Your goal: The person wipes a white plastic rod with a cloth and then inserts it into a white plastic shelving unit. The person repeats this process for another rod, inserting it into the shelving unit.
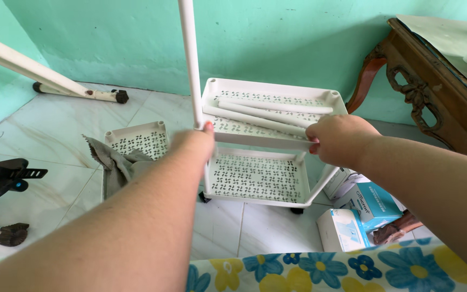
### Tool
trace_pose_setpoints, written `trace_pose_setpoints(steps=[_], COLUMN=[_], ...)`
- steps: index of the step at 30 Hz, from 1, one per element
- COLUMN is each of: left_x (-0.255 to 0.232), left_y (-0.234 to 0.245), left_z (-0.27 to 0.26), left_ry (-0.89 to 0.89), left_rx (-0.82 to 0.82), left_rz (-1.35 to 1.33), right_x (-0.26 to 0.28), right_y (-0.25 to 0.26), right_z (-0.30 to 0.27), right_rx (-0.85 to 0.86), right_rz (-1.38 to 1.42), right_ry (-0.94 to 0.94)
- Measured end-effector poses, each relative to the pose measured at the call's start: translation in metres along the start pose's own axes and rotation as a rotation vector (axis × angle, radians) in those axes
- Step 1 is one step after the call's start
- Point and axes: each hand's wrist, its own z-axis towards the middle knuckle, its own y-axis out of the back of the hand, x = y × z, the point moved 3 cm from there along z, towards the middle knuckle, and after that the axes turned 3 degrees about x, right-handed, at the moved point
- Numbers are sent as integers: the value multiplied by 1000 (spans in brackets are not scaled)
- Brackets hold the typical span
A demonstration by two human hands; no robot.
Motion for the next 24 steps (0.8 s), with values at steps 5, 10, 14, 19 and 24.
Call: trace_pose_setpoints(steps=[5,10,14,19,24], left_x=[3,-1,0,-1,-4], left_y=[-40,-56,-70,-90,-106], left_z=[-10,-6,-20,-42,-32], left_ry=[-278,-156,-86,-25,-22], left_rx=[431,515,707,833,805], left_rz=[154,-78,-63,-53,-279], right_x=[32,51,47,54,32], right_y=[9,7,5,-4,4], right_z=[-6,7,24,33,36], right_rx=[13,-60,-99,-33,121], right_rz=[38,262,247,93,582], right_ry=[63,204,153,167,18])
